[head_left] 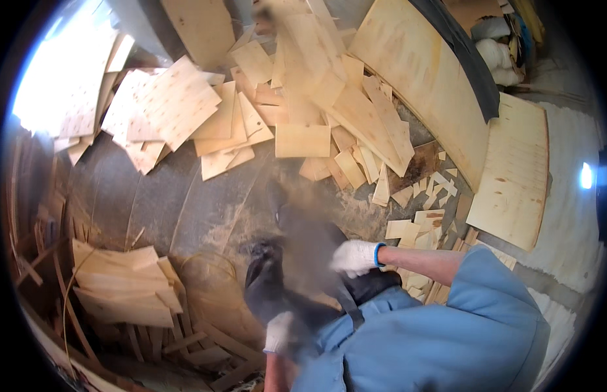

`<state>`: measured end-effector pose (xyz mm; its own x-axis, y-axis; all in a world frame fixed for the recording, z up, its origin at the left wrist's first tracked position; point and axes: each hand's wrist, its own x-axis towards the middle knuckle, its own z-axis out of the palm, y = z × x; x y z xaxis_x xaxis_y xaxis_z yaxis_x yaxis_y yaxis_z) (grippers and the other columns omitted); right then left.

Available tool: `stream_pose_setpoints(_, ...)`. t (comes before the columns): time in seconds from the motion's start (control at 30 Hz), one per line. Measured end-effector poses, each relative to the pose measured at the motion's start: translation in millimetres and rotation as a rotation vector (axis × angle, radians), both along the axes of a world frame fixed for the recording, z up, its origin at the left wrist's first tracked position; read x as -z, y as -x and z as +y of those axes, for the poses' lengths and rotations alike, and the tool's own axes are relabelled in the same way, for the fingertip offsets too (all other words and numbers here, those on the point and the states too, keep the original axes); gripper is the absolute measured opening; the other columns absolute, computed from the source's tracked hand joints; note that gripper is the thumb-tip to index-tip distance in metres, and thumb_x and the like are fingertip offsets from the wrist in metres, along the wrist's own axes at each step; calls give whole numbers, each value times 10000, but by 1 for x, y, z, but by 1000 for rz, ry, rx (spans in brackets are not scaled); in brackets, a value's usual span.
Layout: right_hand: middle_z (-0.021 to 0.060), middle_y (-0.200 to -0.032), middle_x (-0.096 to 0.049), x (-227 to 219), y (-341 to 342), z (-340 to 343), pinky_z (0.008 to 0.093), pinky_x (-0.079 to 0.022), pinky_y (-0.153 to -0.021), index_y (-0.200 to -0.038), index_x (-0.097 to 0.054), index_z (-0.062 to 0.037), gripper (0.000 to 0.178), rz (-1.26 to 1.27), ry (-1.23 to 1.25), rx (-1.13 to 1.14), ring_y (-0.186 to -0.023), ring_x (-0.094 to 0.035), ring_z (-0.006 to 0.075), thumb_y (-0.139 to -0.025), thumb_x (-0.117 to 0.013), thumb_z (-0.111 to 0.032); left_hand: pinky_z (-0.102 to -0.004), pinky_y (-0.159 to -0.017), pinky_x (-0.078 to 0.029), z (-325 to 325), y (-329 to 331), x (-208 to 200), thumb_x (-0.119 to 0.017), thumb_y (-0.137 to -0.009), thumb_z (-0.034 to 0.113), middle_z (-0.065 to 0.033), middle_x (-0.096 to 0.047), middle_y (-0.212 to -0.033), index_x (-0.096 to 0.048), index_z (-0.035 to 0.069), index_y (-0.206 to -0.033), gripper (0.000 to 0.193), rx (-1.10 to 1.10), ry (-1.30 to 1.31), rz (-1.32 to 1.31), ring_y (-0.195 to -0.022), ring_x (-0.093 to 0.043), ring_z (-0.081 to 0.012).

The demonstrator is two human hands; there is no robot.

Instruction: The person uses a table saw to cut plywood sheets into smaller rectangular pieces. They repeatedly position the wood, push it through the saw blade, and collect the cut pieces, stacking them on the floor.

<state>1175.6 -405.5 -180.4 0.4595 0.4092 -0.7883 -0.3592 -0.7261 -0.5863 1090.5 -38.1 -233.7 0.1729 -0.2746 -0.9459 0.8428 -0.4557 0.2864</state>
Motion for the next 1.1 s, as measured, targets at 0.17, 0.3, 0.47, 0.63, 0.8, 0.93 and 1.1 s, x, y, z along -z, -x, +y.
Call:
stream_pose_setpoints(0.17,145,-753,-681,201,-57,-63,396,-523,-622,-833,-644,-46,381,-534,263,1,-718,-670,288,-934,-491,-379,-338,-569,-484,-46,-130,164,-511,-974,264,-108,-629,-709,-614,44,-910,251,10,-59,-239,-612,-599,-201)
stream_pose_setpoints(0.3,205,-844,-675,334,-115,-92,479,-503,-747,-872,-672,-45,428,-305,405,319,-804,-651,381,-933,-477,-421,-424,-625,-448,-40,-232,342,-538,-916,211,-156,-580,-734,-567,38,-782,220,618,-84,-892,-682,-580,-289)
stream_pose_setpoints(0.47,222,-949,-681,458,-183,-114,482,-490,-824,-933,-703,-67,475,-435,481,474,-919,-645,389,-907,-488,-490,-368,-609,-463,-36,-363,487,-565,-910,230,-106,-601,-794,-598,46,-868,192,542,-283,-1079,-674,-575,-214)
stream_pose_setpoints(0.63,258,-1096,-651,542,-251,-119,477,-488,-883,-1059,-675,-51,587,-362,532,666,-1023,-623,419,-856,-522,-580,-331,-711,-449,-71,-436,534,-539,-934,403,-64,-624,-914,-637,-11,-1157,480,78,-285,-892,-778,-529,-163)
stream_pose_setpoints(0.8,252,-1098,-662,572,-293,-104,456,-492,-895,-1076,-665,1,578,-386,697,691,-1037,-643,381,-885,-509,-522,-301,-689,-446,-87,-478,565,-566,-921,463,-48,-628,-943,-630,-32,-1133,542,45,-317,-880,-786,-545,-145)
stream_pose_setpoints(0.93,236,-1072,-679,598,-316,-101,463,-504,-887,-1025,-687,-9,587,-446,673,632,-1026,-652,379,-884,-503,-549,-310,-692,-472,-103,-506,596,-605,-906,501,-50,-622,-952,-628,9,-1118,537,-203,-224,-754,-825,-587,-137)
stream_pose_setpoints(1.1,208,-984,-706,620,-346,-112,446,-504,-889,-972,-720,-14,627,-307,505,691,-970,-667,365,-873,-497,-591,-335,-775,-511,-110,-540,628,-658,-882,493,-78,-629,-1124,-582,12,-1236,602,-193,-115,-692,-913,-614,-169)
